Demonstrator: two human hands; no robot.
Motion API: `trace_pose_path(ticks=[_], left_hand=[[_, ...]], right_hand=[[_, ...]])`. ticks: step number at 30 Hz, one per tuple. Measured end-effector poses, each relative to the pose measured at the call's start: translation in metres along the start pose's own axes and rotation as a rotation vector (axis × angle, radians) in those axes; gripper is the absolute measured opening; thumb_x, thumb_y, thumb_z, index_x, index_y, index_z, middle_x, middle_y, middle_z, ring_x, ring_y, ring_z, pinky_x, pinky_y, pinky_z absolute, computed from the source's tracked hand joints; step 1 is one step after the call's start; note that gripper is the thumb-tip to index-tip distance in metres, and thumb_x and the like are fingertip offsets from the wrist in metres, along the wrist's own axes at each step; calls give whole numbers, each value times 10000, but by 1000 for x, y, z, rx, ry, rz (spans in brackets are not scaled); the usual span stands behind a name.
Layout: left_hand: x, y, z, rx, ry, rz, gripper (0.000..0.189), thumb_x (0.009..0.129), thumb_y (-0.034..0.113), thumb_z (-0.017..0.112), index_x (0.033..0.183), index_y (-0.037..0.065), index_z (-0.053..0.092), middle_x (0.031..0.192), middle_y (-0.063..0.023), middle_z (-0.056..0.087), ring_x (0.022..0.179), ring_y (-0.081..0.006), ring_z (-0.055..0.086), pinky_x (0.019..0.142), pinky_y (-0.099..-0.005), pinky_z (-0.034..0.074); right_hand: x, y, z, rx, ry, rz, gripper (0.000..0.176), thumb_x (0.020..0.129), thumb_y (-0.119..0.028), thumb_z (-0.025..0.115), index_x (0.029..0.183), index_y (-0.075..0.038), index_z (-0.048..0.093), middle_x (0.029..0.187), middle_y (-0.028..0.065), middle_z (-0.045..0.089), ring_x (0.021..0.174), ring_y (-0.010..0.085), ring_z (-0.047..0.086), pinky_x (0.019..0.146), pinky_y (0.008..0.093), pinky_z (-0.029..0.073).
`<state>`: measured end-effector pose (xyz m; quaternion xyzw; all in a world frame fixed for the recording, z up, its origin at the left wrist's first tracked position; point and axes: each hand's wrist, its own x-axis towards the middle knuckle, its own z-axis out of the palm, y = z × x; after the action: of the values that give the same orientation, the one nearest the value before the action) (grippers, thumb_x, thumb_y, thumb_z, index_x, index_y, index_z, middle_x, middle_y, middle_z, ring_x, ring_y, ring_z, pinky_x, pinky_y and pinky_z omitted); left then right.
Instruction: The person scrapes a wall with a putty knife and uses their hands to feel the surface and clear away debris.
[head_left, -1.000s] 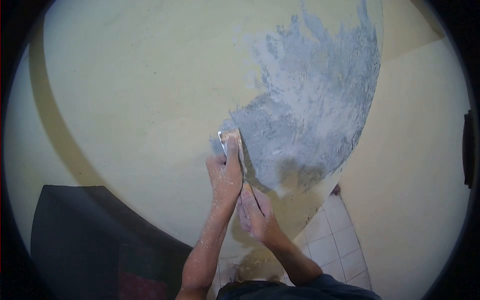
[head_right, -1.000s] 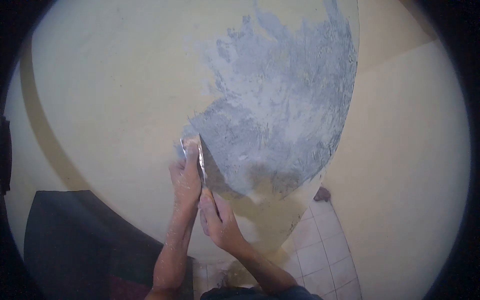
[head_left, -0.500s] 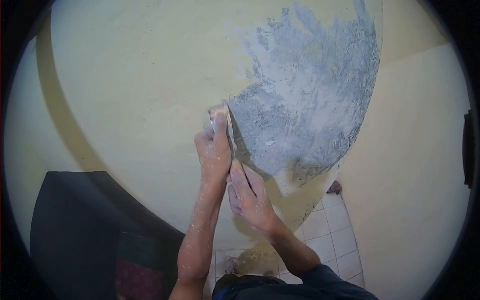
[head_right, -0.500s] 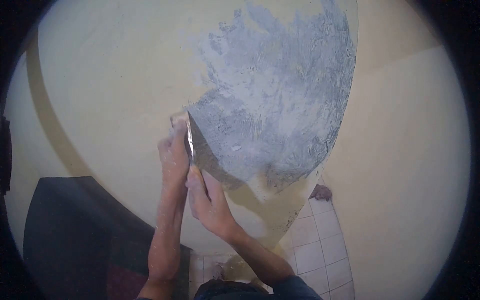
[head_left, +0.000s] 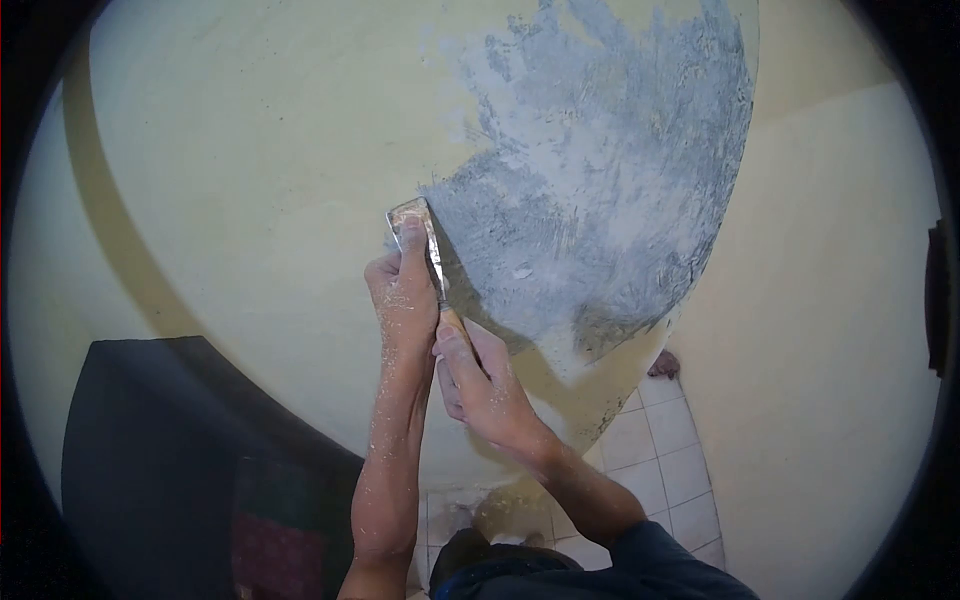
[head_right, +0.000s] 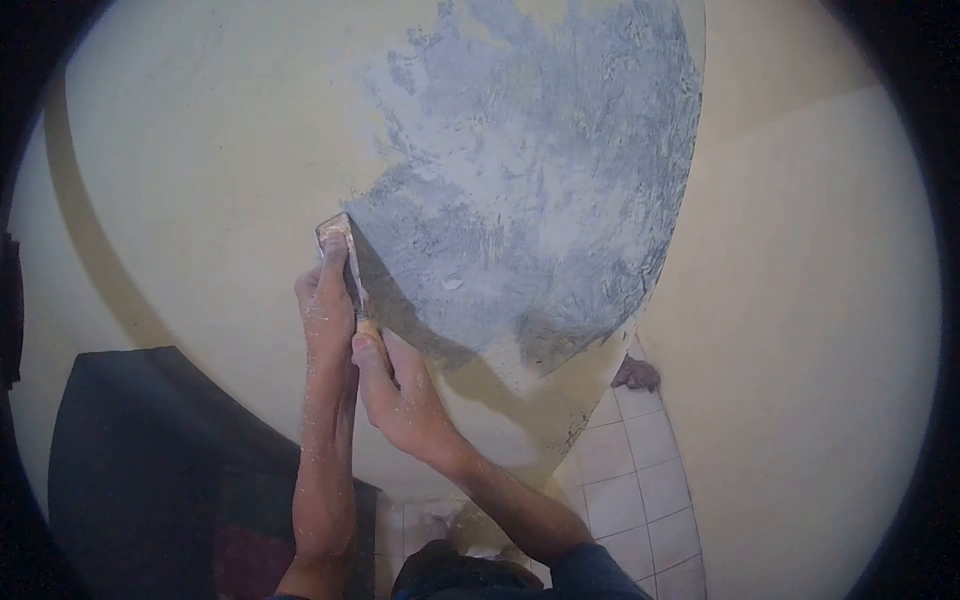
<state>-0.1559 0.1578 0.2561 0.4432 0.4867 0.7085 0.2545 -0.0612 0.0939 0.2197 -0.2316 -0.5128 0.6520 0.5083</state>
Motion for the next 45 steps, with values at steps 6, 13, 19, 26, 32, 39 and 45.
trace_pose_path(ticks=[6, 13, 19, 26, 32, 39, 45], left_hand=[[-1, 20, 3, -68, 7, -21, 579, 939, 408, 559, 517, 20, 480, 528, 33, 430, 502, -68, 346, 443, -302, 273], [-9, 5, 5, -17, -10, -57, 534, 944, 393, 559, 568, 15, 533, 541, 34, 457, 506, -70, 372, 460, -286, 292], [-23, -6, 0, -61, -29, -74, 527, 954, 398, 547, 617, -5, 586, 603, 11, 529, 545, -74, 428, 498, -267, 347], [-22, -13, -11, -114, -62, -212, 518, 953, 388, 557, 603, 8, 600, 579, 7, 533, 528, -71, 441, 493, -264, 357], [-21, -10, -8, -169, -27, -251, 540, 946, 394, 568, 539, 39, 548, 533, 26, 486, 498, -67, 406, 469, -272, 329], [-18, -12, -12, -197, -49, -240, 563, 942, 417, 568, 541, 22, 542, 547, 13, 498, 518, -70, 406, 485, -281, 347], [-21, -10, -19, -91, -61, -269, 562, 940, 429, 561, 574, 2, 555, 577, 5, 512, 540, -82, 428, 510, -292, 367]], right_hand=[[4, -2, 3, 14, 5, 4, 288, 1015, -282, 405, 898, -39, 504, 566, -48, 403, 458, 33, 375, 419, 233, 303], [-4, 0, -5, -16, -7, 36, 280, 1011, -267, 421, 890, -28, 502, 591, -36, 429, 486, 50, 407, 440, 247, 328], [-10, 29, -11, -289, 103, -116, 284, 995, -237, 449, 889, 20, 509, 665, 50, 498, 615, 164, 510, 568, 340, 397], [-10, 22, -1, -596, 166, -197, 247, 967, -193, 474, 911, 44, 517, 682, 232, 524, 585, 355, 508, 566, 396, 391], [-9, 31, -1, -530, 178, -223, 221, 964, -172, 488, 886, 33, 508, 641, 211, 493, 554, 331, 490, 535, 391, 365], [-10, 30, 7, -519, 202, -193, 213, 962, -163, 492, 877, 32, 503, 628, 195, 483, 548, 299, 491, 534, 395, 366], [-14, 31, 9, -575, 228, -200, 211, 957, -165, 501, 871, 28, 504, 632, 195, 490, 555, 319, 495, 541, 408, 372]])
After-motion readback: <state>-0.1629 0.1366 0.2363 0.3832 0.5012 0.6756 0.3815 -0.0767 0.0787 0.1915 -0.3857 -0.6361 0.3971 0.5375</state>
